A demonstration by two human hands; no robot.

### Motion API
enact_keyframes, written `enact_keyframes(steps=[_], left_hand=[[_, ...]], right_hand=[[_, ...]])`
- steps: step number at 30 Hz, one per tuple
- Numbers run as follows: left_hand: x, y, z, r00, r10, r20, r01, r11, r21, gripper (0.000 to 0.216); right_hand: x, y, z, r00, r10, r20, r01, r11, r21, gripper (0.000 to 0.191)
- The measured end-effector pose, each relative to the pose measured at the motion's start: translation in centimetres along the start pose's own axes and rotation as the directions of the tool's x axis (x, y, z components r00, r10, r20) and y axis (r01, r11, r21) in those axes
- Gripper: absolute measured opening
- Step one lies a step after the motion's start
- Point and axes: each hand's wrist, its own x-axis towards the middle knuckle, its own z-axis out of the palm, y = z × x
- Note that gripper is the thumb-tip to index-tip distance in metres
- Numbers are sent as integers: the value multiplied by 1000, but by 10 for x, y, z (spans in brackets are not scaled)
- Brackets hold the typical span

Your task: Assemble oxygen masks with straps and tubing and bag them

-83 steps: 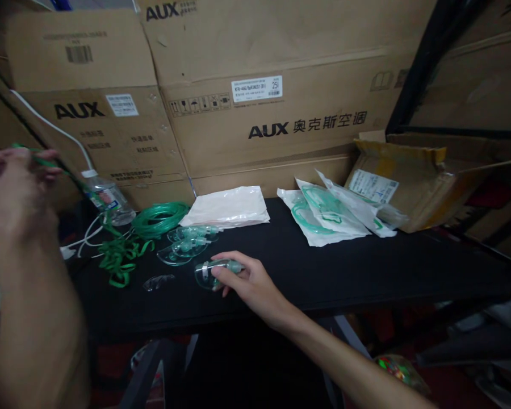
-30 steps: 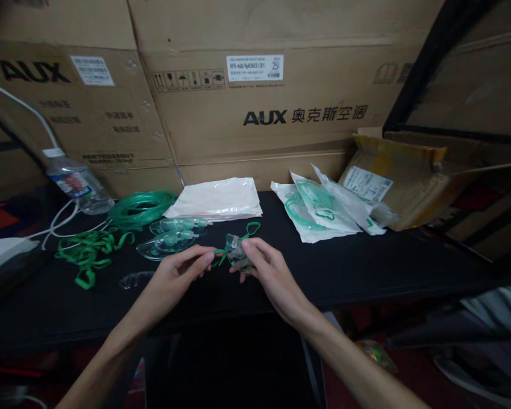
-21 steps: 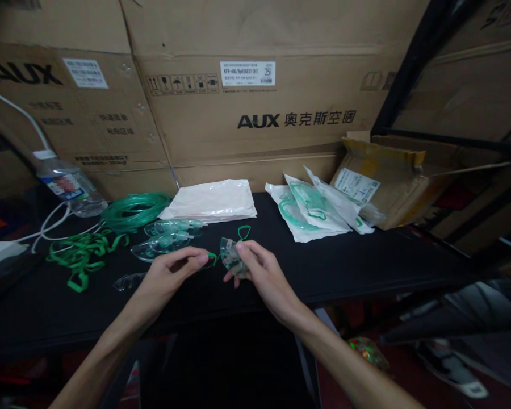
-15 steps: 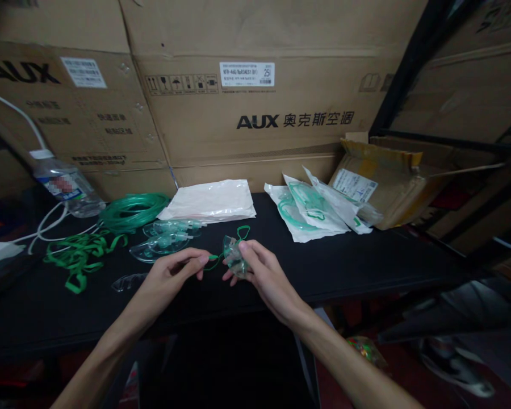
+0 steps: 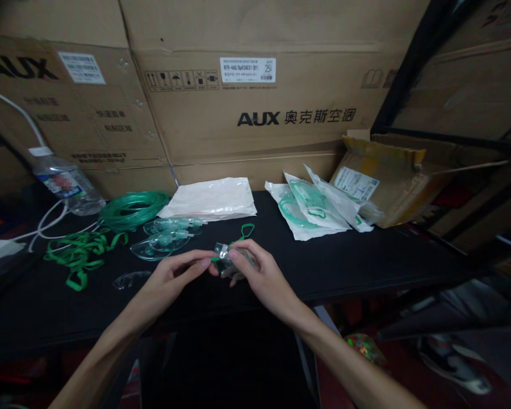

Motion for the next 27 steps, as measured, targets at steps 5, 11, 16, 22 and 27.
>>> enact_keyframes(steps=[5,11,16,22,27], left_hand=[[-1,0,1,999,-28,36,29,1000,-9,28],[-2,-3,-2,999,-40,-23,39,999,-33,30],[-3,-2,-2,998,-57,-11,57,998,-22,32],[-3,3,0,1000,-9,-27,12,996,87,33],[-2,3,0,1000,-15,-25,17,996,85,31]], right_hand=[[1,3,1,999,-32,3,32,999,-21,23],[1,0,1,1000,-2,11,2,1000,18,26],[2,0,1,1000,20,-19,-19,999,49,26],[3,2,1,998,49,-45,-45,995,87,31],[3,-1,0,996,90,-29,-85,986,143,32]])
